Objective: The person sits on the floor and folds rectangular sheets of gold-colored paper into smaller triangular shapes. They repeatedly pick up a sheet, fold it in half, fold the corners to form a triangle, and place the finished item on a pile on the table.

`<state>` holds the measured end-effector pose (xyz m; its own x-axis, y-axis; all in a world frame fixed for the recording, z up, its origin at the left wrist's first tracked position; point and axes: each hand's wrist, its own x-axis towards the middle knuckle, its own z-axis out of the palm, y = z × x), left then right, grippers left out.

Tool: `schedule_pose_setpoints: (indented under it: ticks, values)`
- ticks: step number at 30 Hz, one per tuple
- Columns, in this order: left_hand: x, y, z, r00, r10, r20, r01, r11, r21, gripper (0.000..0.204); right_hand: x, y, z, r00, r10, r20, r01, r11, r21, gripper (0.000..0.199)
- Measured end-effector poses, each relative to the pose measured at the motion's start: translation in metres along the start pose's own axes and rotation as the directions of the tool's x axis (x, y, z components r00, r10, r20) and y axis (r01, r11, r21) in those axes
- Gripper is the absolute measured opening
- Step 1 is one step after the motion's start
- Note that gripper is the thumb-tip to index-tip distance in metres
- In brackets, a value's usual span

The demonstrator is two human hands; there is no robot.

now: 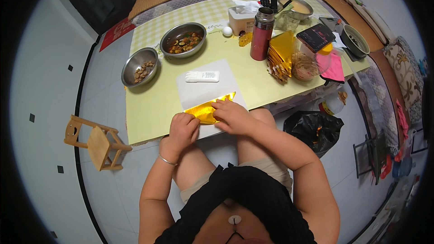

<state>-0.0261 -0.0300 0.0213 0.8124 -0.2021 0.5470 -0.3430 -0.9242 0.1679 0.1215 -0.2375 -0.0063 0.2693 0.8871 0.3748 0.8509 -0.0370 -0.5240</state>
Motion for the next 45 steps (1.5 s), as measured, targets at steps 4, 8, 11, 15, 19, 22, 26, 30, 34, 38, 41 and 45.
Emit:
schedule_pose_setpoints:
  ticks: [4, 8, 11, 15, 19, 22, 26, 30, 34, 38, 41, 45]
  values:
    - [0.002, 0.008, 0.007, 0.997, -0.060, -0.039, 0.054, 0.991, -0.125, 0.015, 0.007, -0.032, 0.016, 0.988, 0.110, -0.105, -0.121, 0.986, -0.114, 0.030]
    - [0.004, 0.000, 0.006, 0.984, -0.178, -0.019, 0.167, 0.949, -0.267, 0.019, 0.004, -0.022, 0.035, 0.967, 0.140, -0.212, -0.152, 0.988, -0.040, 0.025]
    - [-0.006, -0.021, 0.006, 0.969, -0.245, 0.018, 0.238, 0.918, -0.317, 0.020, -0.001, -0.027, 0.030, 0.956, 0.171, -0.239, -0.174, 0.985, 0.008, 0.022]
    - [-0.012, -0.027, 0.009, 0.929, -0.368, 0.029, 0.357, 0.875, -0.327, 0.014, 0.001, -0.026, 0.034, 0.945, 0.182, -0.273, -0.182, 0.983, 0.026, 0.019]
    - [-0.006, -0.030, 0.017, 0.919, -0.394, -0.013, 0.372, 0.879, -0.298, 0.014, 0.000, -0.024, 0.040, 0.925, 0.209, -0.318, -0.204, 0.978, 0.049, 0.019]
    - [-0.006, -0.031, 0.018, 0.891, -0.455, 0.002, 0.437, 0.855, -0.278, 0.013, 0.002, -0.025, 0.043, 0.921, 0.199, -0.334, -0.205, 0.979, 0.018, 0.016]
    - [-0.007, -0.028, 0.024, 0.870, -0.492, -0.041, 0.461, 0.840, -0.286, 0.012, 0.006, -0.026, 0.043, 0.909, 0.201, -0.365, -0.217, 0.976, -0.004, 0.014]
    - [-0.011, -0.026, 0.028, 0.857, -0.500, -0.124, 0.459, 0.850, -0.257, 0.013, 0.010, -0.029, 0.039, 0.903, 0.199, -0.380, -0.222, 0.975, -0.017, 0.015]
    - [-0.011, -0.020, 0.028, 0.839, -0.526, -0.137, 0.485, 0.839, -0.247, 0.014, 0.011, -0.029, 0.041, 0.901, 0.195, -0.388, -0.238, 0.969, -0.066, 0.017]
    - [-0.010, -0.018, 0.029, 0.817, -0.558, -0.144, 0.516, 0.820, -0.247, 0.015, 0.013, -0.030, 0.042, 0.899, 0.209, -0.385, -0.260, 0.962, -0.083, 0.020]
    - [-0.010, -0.018, 0.030, 0.808, -0.571, -0.143, 0.531, 0.812, -0.244, 0.015, 0.015, -0.035, 0.037, 0.906, 0.212, -0.365, -0.266, 0.958, -0.104, 0.026]
    - [-0.008, -0.017, 0.030, 0.807, -0.572, -0.144, 0.534, 0.812, -0.234, 0.016, 0.014, -0.033, 0.039, 0.931, 0.153, -0.330, -0.233, 0.947, -0.219, 0.033]
